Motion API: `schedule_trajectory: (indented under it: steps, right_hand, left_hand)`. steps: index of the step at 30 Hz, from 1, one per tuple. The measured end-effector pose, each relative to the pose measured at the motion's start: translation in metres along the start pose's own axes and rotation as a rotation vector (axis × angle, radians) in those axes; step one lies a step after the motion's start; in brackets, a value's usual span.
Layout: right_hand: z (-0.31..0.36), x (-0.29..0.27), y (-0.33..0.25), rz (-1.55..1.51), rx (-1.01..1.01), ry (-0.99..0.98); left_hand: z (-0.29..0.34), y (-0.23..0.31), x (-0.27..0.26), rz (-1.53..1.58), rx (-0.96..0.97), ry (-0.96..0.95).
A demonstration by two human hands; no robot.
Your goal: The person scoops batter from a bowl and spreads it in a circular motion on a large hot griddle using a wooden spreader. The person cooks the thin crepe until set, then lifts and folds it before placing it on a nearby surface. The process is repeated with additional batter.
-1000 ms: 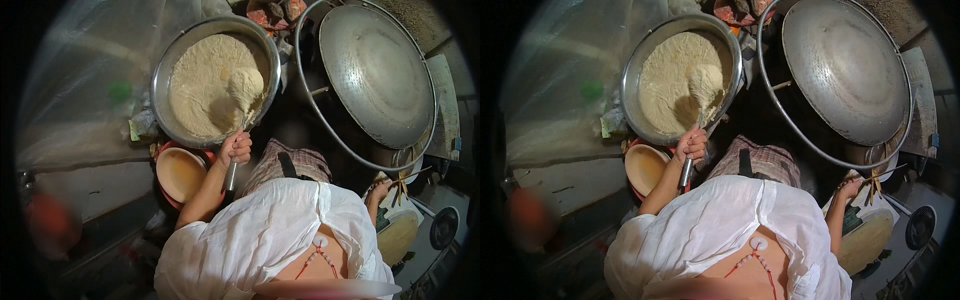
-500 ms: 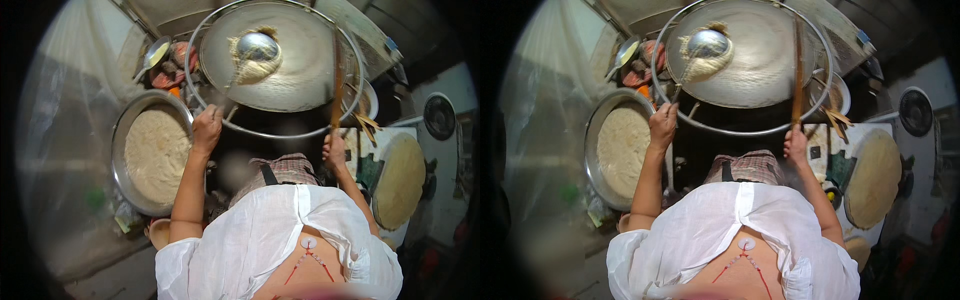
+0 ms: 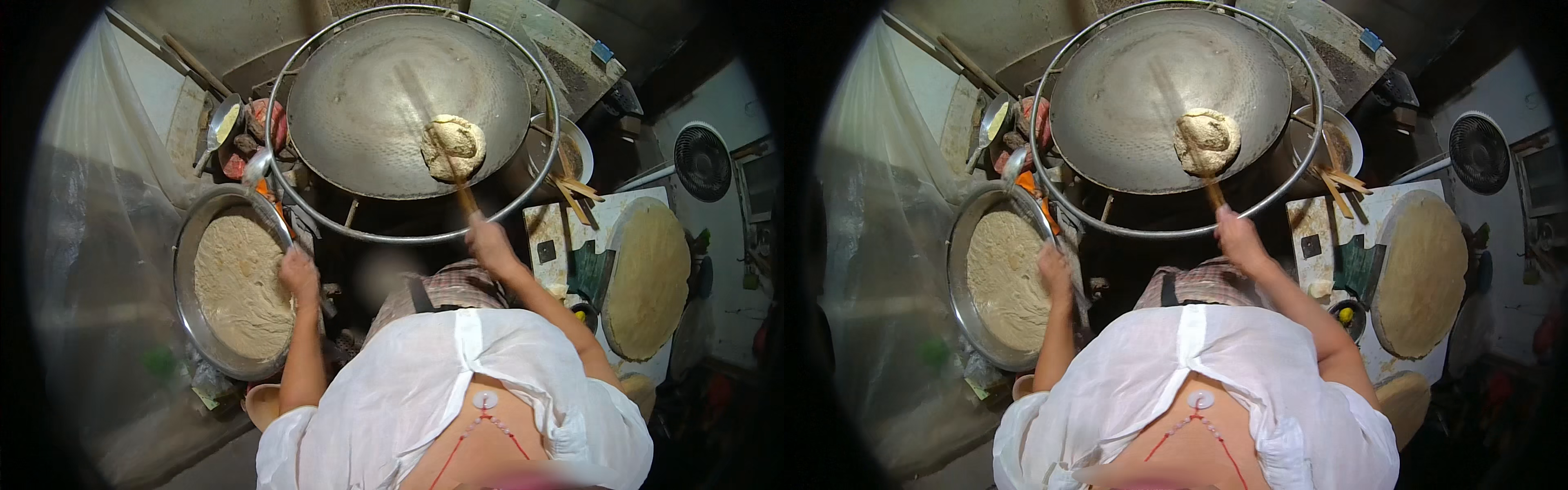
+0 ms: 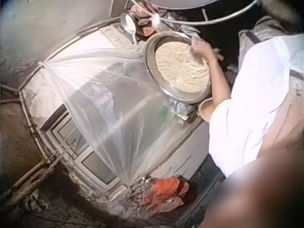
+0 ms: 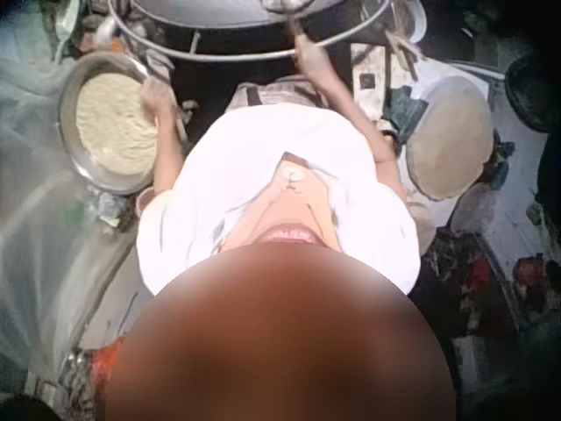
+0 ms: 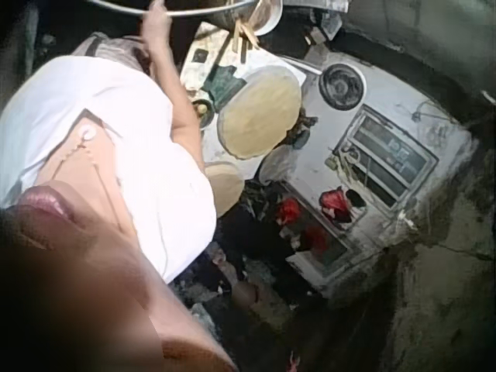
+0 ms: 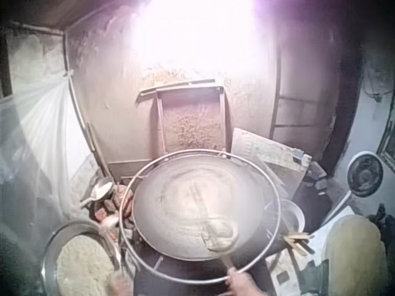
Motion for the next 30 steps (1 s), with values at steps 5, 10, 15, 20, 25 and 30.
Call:
schedule_trajectory:
  steps: [5,10,15,20,25,30]
  right_hand:
    - [-0.008,0.039,0.022,0.391,-0.421,-0.018]
    - [-0.073,-0.003,0.045,-0.139,0.466,0.007]
    - [-0.026,0.006,0.025,0.451,-0.443,0.093]
    - [-0.075,-0.051,0.025,0.155,0.17,0.248]
    - [-0.022,-0.032,0.031,0.678,-0.279,0.213]
    - [-0.086,-0.059,0.006,0.104,0.378,0.226]
  left_hand:
    - [-0.009,-0.099,-0.191,-1.111,-0.271,0.031]
    - [-0.042,-0.025,-0.094,-1.145,0.193,-0.049]
    - [-0.074,-0.069,0.081,-0.741,-0.101,-0.041]
    - [-0.03,-0.06,0.116,-0.168,-0.581,0.265]
    - [-0.058,-0.103,0.102,-0.335,-0.391,0.35]
    - [-0.076,-0.043,0.102,-0.329,-0.343,0.2]
Point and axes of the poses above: each hand's wrist, its own z-axis away from the middle knuckle, its own x-axis out of the palm, y = z × x, the point moved 9 cm from there along -z, towards the middle knuckle, and after that the axes turned 12 degrees about y, right-handed, at the moved point
